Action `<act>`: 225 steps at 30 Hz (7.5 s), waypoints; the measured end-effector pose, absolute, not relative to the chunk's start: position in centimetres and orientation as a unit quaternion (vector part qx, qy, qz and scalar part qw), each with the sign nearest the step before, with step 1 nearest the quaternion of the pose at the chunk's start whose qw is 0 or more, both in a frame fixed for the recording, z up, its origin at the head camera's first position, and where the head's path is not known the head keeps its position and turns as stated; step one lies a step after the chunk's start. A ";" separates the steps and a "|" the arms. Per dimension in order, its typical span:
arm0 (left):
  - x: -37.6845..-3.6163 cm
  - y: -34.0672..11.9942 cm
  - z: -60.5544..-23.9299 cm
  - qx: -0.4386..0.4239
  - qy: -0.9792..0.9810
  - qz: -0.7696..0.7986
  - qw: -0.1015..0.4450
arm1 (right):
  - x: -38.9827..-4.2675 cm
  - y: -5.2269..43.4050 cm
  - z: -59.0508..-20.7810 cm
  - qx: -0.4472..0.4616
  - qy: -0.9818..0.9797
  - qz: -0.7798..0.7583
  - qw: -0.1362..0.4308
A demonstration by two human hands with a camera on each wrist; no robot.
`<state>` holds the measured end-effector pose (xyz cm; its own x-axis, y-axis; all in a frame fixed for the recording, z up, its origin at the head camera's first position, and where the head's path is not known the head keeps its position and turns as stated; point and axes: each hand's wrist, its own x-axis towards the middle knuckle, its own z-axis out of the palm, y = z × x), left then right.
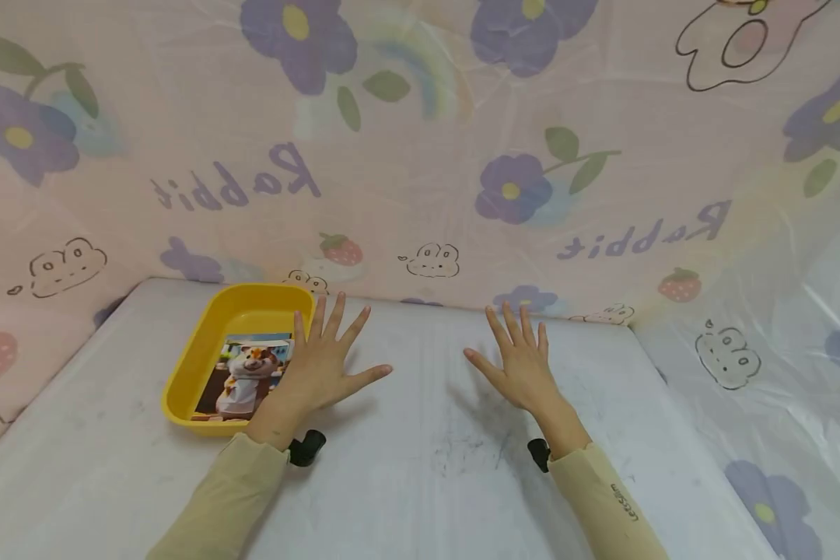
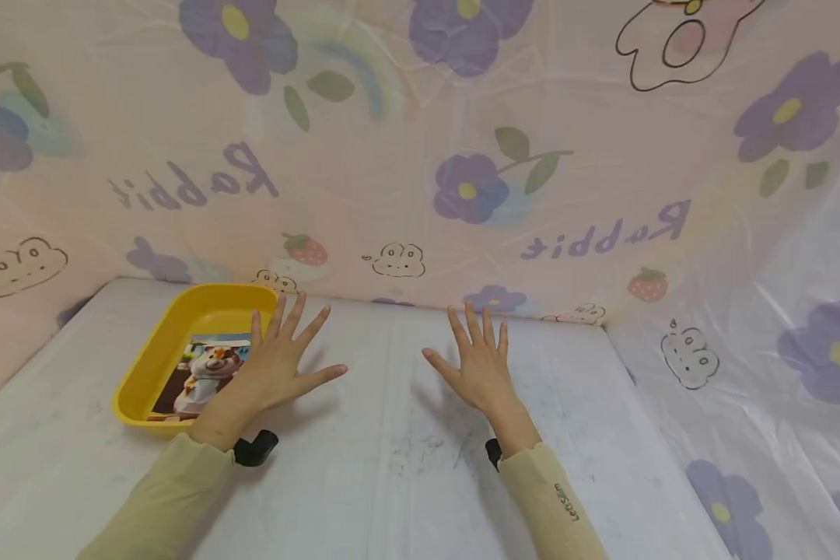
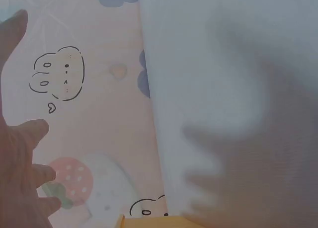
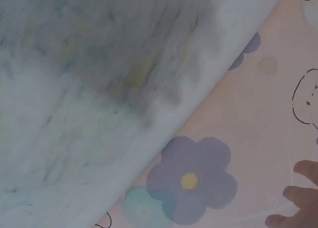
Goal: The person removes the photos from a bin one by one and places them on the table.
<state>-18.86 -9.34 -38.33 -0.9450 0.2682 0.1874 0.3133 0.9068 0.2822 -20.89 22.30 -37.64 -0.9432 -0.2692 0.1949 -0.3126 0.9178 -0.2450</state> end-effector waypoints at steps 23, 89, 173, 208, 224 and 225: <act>-17.4 -15.6 -38.7 -0.203 -0.940 -0.183 0.203 | -21.7 19.2 -38.8 0.234 -0.934 0.264 0.062; -16.9 -28.1 -41.2 0.072 -0.920 -0.385 0.006 | -24.4 1.6 -36.1 0.224 -0.854 0.437 -0.173; -16.8 -27.8 -41.3 0.085 -0.918 -0.386 0.042 | -25.8 -10.4 -36.8 0.147 -0.901 0.329 -0.240; -16.9 -27.5 -41.3 0.087 -0.919 -0.383 0.041 | -25.4 -6.1 -37.9 0.238 -0.787 0.558 -0.108; -16.3 -27.6 -41.3 0.079 -0.918 -0.384 0.054 | -28.7 -0.5 -37.9 0.151 -0.713 0.683 -0.052; -16.3 -27.6 -41.3 0.077 -0.918 -0.385 0.053 | -28.9 0.0 -38.0 0.146 -0.711 0.686 -0.048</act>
<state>-16.35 -27.61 -41.29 -0.9825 -0.1824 0.0389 -0.1001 0.6914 0.7155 -28.92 -0.05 -38.02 -0.9530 -0.2728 0.1320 -0.1416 0.0155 -0.9898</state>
